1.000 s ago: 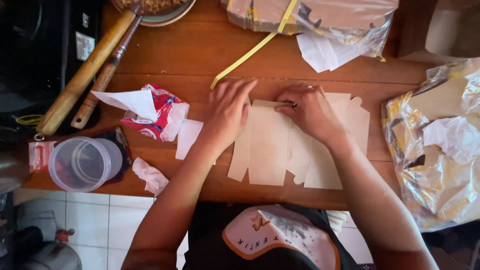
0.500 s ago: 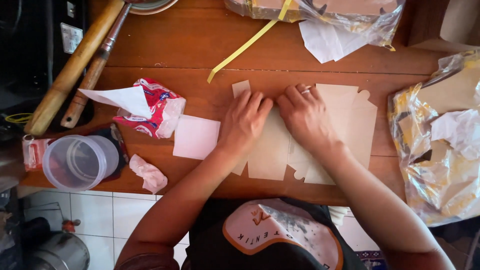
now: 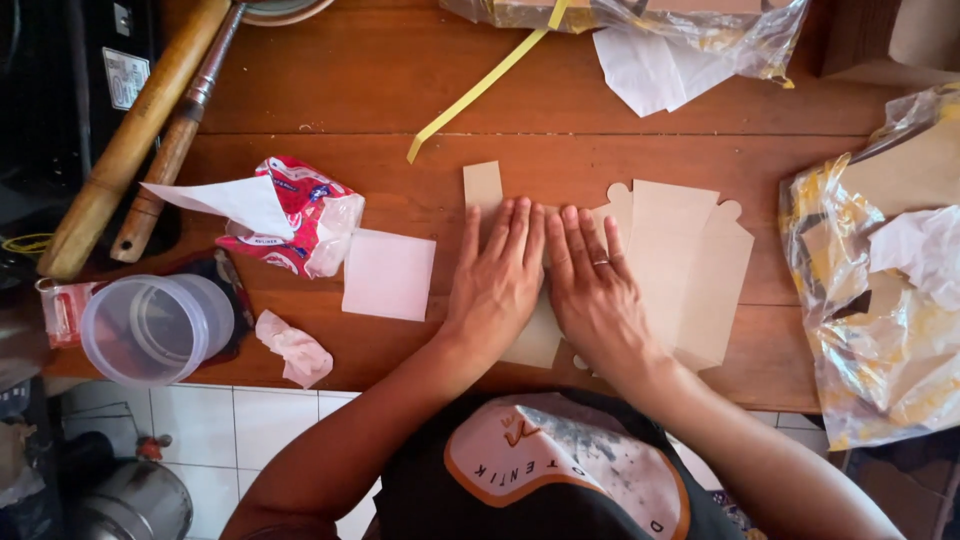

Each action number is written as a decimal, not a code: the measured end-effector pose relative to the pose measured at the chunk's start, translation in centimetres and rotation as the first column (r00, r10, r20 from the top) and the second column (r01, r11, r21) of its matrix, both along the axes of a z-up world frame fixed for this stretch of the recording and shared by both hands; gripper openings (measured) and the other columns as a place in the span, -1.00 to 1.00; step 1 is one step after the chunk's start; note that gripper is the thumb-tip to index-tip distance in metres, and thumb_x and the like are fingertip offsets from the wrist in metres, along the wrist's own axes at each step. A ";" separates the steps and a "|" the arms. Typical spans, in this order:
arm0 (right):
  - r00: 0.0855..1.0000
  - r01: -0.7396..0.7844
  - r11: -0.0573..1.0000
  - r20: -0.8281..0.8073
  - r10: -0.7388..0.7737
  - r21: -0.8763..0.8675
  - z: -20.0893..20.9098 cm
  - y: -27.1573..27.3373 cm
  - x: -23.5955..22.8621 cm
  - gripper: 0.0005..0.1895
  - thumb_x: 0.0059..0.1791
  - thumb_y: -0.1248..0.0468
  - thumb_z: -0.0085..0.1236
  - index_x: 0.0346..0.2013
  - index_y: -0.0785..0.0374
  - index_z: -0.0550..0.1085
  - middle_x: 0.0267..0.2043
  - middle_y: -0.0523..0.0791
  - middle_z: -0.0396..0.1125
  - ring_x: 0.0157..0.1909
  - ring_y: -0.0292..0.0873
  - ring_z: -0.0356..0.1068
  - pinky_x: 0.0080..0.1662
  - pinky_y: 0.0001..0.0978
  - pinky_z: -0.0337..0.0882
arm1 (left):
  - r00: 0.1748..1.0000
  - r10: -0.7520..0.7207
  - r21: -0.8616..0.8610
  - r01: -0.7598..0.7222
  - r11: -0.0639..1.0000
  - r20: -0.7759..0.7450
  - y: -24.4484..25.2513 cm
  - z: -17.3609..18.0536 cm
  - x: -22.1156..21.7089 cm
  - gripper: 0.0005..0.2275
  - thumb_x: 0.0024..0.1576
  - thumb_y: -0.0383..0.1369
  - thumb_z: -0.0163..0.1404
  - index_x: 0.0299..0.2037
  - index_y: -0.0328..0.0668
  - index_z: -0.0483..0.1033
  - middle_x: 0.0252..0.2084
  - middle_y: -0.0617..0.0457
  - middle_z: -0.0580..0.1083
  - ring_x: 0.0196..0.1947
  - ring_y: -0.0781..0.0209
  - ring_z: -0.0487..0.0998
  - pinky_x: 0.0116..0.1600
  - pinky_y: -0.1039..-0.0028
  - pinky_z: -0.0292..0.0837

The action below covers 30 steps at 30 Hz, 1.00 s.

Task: The person folds flat cardboard pieces into small rectangular boxes by hand, tucking flaps and creasing edges to form the structure. Completed boxes are stacked on the table while new flat pieces are picked up and assembled in sequence.

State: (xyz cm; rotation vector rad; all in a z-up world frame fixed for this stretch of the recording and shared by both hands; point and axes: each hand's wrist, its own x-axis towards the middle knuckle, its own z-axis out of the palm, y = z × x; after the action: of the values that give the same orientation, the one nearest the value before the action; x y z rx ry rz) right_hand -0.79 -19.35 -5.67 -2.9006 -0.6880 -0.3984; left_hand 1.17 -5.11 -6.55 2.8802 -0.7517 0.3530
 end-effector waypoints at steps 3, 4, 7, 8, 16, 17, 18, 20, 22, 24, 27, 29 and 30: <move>0.994 0.043 0.997 -0.104 -0.037 0.061 2.0 -1.0 0.3 -0.40 -0.02 0.33 -0.09 0.31 0.49 0.17 0.08 0.16 0.40 0.14 0.02 0.42 0.40 0.02 -0.07 | 0.998 0.052 0.048 -0.050 0.998 -0.042 0.5 0.0 0.5 -0.60 0.17 -0.30 -0.12 0.15 -0.41 0.39 0.09 -0.27 0.44 0.18 -0.05 0.44 0.32 -0.07 0.07; 0.994 0.041 0.997 -0.105 -0.034 0.062 2.1 -1.5 0.4 -0.40 -0.02 0.33 -0.09 0.31 0.49 0.17 0.08 0.16 0.40 0.14 0.02 0.42 0.40 0.02 -0.07 | 0.998 0.055 0.049 -0.053 0.997 -0.043 1.0 -0.1 0.6 -0.60 0.17 -0.30 -0.12 0.15 -0.41 0.39 0.09 -0.27 0.44 0.18 -0.05 0.44 0.32 -0.07 0.07; 0.957 0.058 0.992 -0.291 -0.023 0.113 3.0 -2.9 1.3 -0.41 -0.01 0.24 0.00 0.30 0.37 0.18 0.07 0.08 0.42 0.20 0.01 0.36 0.42 0.02 -0.14 | 0.996 -0.066 0.015 0.067 0.998 -0.062 1.9 0.0 1.3 -0.64 0.18 -0.30 -0.10 0.11 -0.38 0.43 0.05 -0.25 0.45 0.14 -0.05 0.45 0.30 -0.06 0.12; 0.932 0.093 0.975 -0.361 -0.013 0.204 3.7 -3.3 1.9 -0.42 -0.03 0.27 0.07 0.27 0.34 0.22 0.06 0.09 0.41 0.19 0.10 0.34 0.29 0.08 0.09 | 0.995 -0.072 0.003 0.073 0.997 -0.071 1.9 0.1 1.4 -0.62 0.17 -0.26 -0.07 0.10 -0.40 0.43 0.05 -0.25 0.44 0.15 -0.07 0.44 0.32 -0.07 0.08; 0.942 0.200 0.946 -0.316 -0.114 0.255 1.3 -8.4 3.8 -0.40 -0.08 0.30 0.23 0.26 0.16 0.35 0.17 -0.10 0.27 0.19 0.07 0.28 0.14 -0.05 0.34 | 0.992 -0.110 -0.160 0.098 0.982 -0.069 0.9 0.1 3.2 -0.66 0.14 -0.29 0.04 0.11 -0.16 0.41 0.05 -0.09 0.37 0.19 -0.03 0.34 0.31 -0.15 0.06; 0.934 0.224 0.946 -0.328 -0.140 0.236 1.4 -8.2 4.1 -0.45 -0.09 0.24 0.25 0.19 0.18 0.39 0.08 -0.10 0.26 0.11 0.06 0.29 0.10 -0.08 0.35 | 0.991 -0.117 -0.195 0.103 0.975 -0.064 0.6 0.3 3.5 -0.71 0.11 -0.32 0.07 0.04 -0.12 0.44 -0.01 -0.04 0.37 0.13 0.01 0.37 0.28 -0.10 0.10; 0.926 0.248 0.944 -0.339 -0.165 0.216 1.5 -7.9 4.3 -0.50 -0.09 0.19 0.28 0.12 0.20 0.43 -0.01 -0.10 0.25 0.03 0.05 0.30 0.05 -0.10 0.36 | 0.991 -0.124 -0.230 0.108 0.967 -0.058 0.3 0.5 3.8 -0.75 0.08 -0.36 0.10 -0.04 -0.08 0.47 -0.06 0.02 0.37 0.08 0.05 0.39 0.25 -0.04 0.14; 0.899 0.281 0.938 -0.398 -0.184 0.201 0.8 -7.9 4.8 -0.51 -0.12 0.16 0.30 0.08 0.15 0.43 -0.01 -0.12 0.21 0.04 0.05 0.27 0.08 -0.09 0.34 | 0.991 -0.128 -0.248 0.114 0.962 -0.037 -0.3 0.4 4.1 -0.79 0.08 -0.34 0.11 -0.09 -0.03 0.48 -0.10 0.07 0.37 0.05 0.10 0.39 0.22 0.01 0.17; 0.866 0.314 0.932 -0.457 -0.202 0.182 0.3 -7.8 5.0 -0.51 -0.15 0.14 0.32 0.05 0.10 0.43 -0.02 -0.14 0.17 0.04 0.05 0.25 0.10 -0.07 0.31 | 0.991 -0.131 -0.268 0.121 0.956 -0.019 -0.7 0.0 4.2 -0.83 0.08 -0.33 0.12 -0.14 0.02 0.48 -0.13 0.12 0.37 0.02 0.14 0.40 0.18 0.06 0.19; 0.822 0.352 0.912 -0.535 -0.194 0.210 0.0 -7.7 5.3 -0.65 -0.14 0.18 0.32 -0.11 0.08 0.45 -0.01 -0.16 0.15 0.05 0.05 0.24 0.10 -0.08 0.30 | 0.989 -0.141 -0.277 0.147 0.950 0.043 -0.8 -0.8 4.4 -0.94 0.09 -0.35 0.06 -0.28 0.06 0.47 -0.27 0.20 0.35 -0.15 0.22 0.42 0.06 0.21 0.26; 0.813 0.355 0.916 -0.546 -0.204 0.187 0.4 -7.7 5.7 -0.49 -0.15 0.15 0.32 0.07 0.04 0.41 -0.01 -0.15 0.14 0.05 0.05 0.25 0.09 -0.05 0.30 | 0.986 -0.149 -0.330 0.164 0.930 0.071 -0.8 -0.2 4.2 -0.96 0.11 -0.39 0.06 -0.30 0.05 0.49 -0.30 0.20 0.37 -0.18 0.21 0.44 -0.08 0.31 0.33; 0.821 0.340 0.927 -0.531 -0.208 0.162 -0.3 -7.9 5.7 -0.58 -0.14 0.14 0.31 -0.03 0.07 0.42 -0.02 -0.14 0.15 0.04 0.06 0.25 0.05 -0.08 0.22 | 0.986 -0.147 -0.341 0.163 0.926 0.073 -0.5 0.3 4.0 -0.96 0.11 -0.41 0.05 -0.31 0.02 0.48 -0.30 0.17 0.38 -0.19 0.17 0.45 -0.12 0.31 0.35; 0.831 0.322 0.937 -0.515 -0.210 0.137 -0.7 -8.1 5.7 -0.66 -0.14 0.13 0.30 -0.13 0.09 0.44 -0.02 -0.13 0.16 0.03 0.08 0.26 0.02 -0.11 0.14 | 0.987 -0.143 -0.351 0.160 0.923 0.075 -0.4 0.6 3.8 -0.96 0.11 -0.43 0.04 -0.31 -0.01 0.48 -0.29 0.14 0.39 -0.21 0.14 0.47 -0.16 0.32 0.36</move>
State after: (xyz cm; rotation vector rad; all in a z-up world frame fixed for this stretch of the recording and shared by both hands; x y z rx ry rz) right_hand 4.90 -27.40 -6.33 -2.7073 -0.1412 0.2370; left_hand 5.00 -5.50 -5.98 2.4656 -0.8171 0.4848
